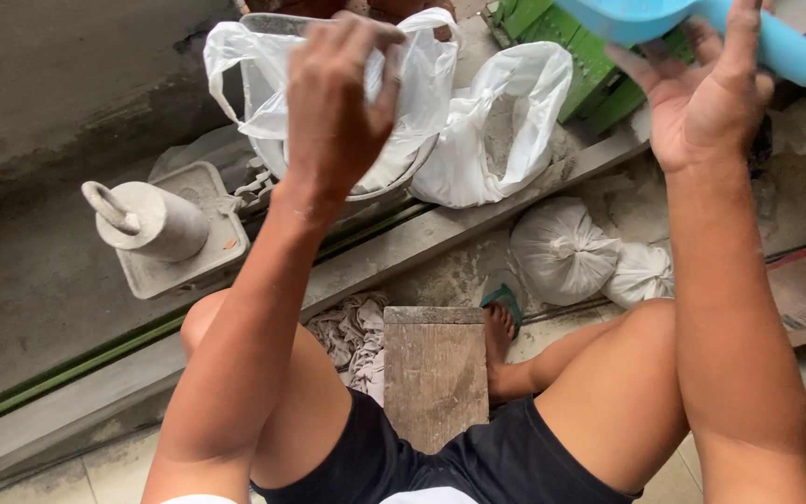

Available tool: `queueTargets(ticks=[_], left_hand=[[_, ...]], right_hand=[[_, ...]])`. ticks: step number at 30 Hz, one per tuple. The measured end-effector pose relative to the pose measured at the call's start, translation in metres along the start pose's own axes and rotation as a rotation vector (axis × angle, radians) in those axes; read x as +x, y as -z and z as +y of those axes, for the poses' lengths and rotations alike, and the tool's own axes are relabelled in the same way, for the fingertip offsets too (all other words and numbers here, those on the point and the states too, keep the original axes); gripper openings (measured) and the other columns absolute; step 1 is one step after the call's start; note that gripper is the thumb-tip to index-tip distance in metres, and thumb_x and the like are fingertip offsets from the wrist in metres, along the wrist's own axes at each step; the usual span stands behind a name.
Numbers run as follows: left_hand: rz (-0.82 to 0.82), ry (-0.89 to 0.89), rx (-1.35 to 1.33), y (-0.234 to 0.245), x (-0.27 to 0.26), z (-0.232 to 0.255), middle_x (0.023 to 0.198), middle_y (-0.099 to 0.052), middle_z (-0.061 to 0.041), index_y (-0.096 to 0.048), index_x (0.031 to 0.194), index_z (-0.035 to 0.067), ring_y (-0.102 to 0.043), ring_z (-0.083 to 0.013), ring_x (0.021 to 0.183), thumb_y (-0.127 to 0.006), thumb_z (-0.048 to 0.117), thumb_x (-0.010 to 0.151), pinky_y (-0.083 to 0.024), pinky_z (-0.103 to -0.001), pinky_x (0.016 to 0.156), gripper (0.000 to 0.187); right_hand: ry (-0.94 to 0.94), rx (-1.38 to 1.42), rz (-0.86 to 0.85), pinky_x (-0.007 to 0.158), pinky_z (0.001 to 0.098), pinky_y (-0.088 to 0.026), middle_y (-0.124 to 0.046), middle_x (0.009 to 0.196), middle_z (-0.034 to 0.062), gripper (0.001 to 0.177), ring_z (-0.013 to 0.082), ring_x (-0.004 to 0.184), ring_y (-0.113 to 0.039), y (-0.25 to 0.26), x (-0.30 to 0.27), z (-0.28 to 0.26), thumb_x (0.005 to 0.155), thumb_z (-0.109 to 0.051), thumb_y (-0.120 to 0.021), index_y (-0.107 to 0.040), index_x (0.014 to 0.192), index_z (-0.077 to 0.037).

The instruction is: Transferring grey construction material from one bag to another using a hand scoop.

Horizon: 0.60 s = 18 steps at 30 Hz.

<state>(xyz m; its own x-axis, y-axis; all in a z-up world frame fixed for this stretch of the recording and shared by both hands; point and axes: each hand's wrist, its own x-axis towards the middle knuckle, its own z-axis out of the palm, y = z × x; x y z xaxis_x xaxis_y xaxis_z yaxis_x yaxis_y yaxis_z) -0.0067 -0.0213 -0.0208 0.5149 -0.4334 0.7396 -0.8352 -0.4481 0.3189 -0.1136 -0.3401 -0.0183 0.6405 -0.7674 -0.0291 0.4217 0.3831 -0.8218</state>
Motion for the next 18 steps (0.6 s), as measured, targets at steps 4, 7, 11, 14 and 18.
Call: queueTargets(ticks=[4, 7, 11, 14, 18], left_hand=[[-0.010, 0.176, 0.316, 0.015, -0.008, -0.030, 0.121, -0.059, -0.014, -0.066, 0.120, 0.013, -0.048, -0.0379, 0.126, -0.072, 0.019, 0.098, -0.042, -0.063, 0.095, 0.024], [-0.208, 0.449, 0.430, 0.021, -0.012, -0.049, 0.148, -0.038, -0.019, -0.054, 0.144, 0.015, -0.022, -0.0482, 0.140, -0.079, 0.034, 0.097, -0.032, -0.078, 0.104, 0.057], [-0.433, 0.517, 0.542, 0.021, -0.013, -0.085, 0.146, -0.042, -0.020, -0.041, 0.153, 0.007, -0.027, -0.0446, 0.133, -0.077, 0.052, 0.098, -0.032, -0.081, 0.097, 0.079], [-0.438, 0.507, 0.506, 0.015, -0.024, -0.128, 0.123, -0.064, -0.014, -0.058, 0.131, 0.009, -0.058, -0.0391, 0.111, -0.078, 0.049, 0.095, -0.044, -0.067, 0.085, 0.057], [-0.385, 0.716, 0.210, 0.022, -0.025, -0.121, 0.094, -0.077, -0.013, -0.075, 0.092, 0.015, -0.071, -0.0369, 0.085, -0.071, 0.038, 0.099, -0.053, -0.054, 0.071, 0.025]], right_hand=[[0.032, 0.006, -0.177, 0.108, 0.0661, -0.080, -0.067, 0.116, 0.0186, 0.068, 0.0413, 0.108, -0.083, -0.019, -0.029, -0.001, 0.072, -0.036, -0.088, -0.065, 0.128, -0.004], [0.013, -0.086, -0.383, 0.114, 0.0645, -0.078, -0.065, 0.144, 0.0174, 0.074, 0.0410, 0.130, -0.078, -0.030, -0.046, 0.001, 0.079, -0.045, -0.087, -0.061, 0.140, -0.012], [0.151, -0.330, -0.875, 0.117, 0.0686, -0.066, -0.054, 0.152, 0.0144, 0.038, 0.0404, 0.142, -0.062, -0.043, -0.055, 0.005, 0.115, -0.034, -0.060, -0.047, 0.146, -0.016], [0.171, -0.487, -0.932, 0.094, 0.0469, -0.062, -0.058, 0.147, 0.0087, 0.036, 0.0266, 0.121, -0.062, -0.052, -0.052, 0.012, 0.114, -0.022, -0.060, -0.050, 0.149, -0.016], [0.639, -0.781, -1.262, 0.131, 0.0560, -0.045, -0.052, 0.153, 0.0323, 0.042, 0.0465, 0.148, -0.052, -0.083, -0.067, 0.013, 0.108, 0.005, -0.069, -0.052, 0.146, 0.010]])
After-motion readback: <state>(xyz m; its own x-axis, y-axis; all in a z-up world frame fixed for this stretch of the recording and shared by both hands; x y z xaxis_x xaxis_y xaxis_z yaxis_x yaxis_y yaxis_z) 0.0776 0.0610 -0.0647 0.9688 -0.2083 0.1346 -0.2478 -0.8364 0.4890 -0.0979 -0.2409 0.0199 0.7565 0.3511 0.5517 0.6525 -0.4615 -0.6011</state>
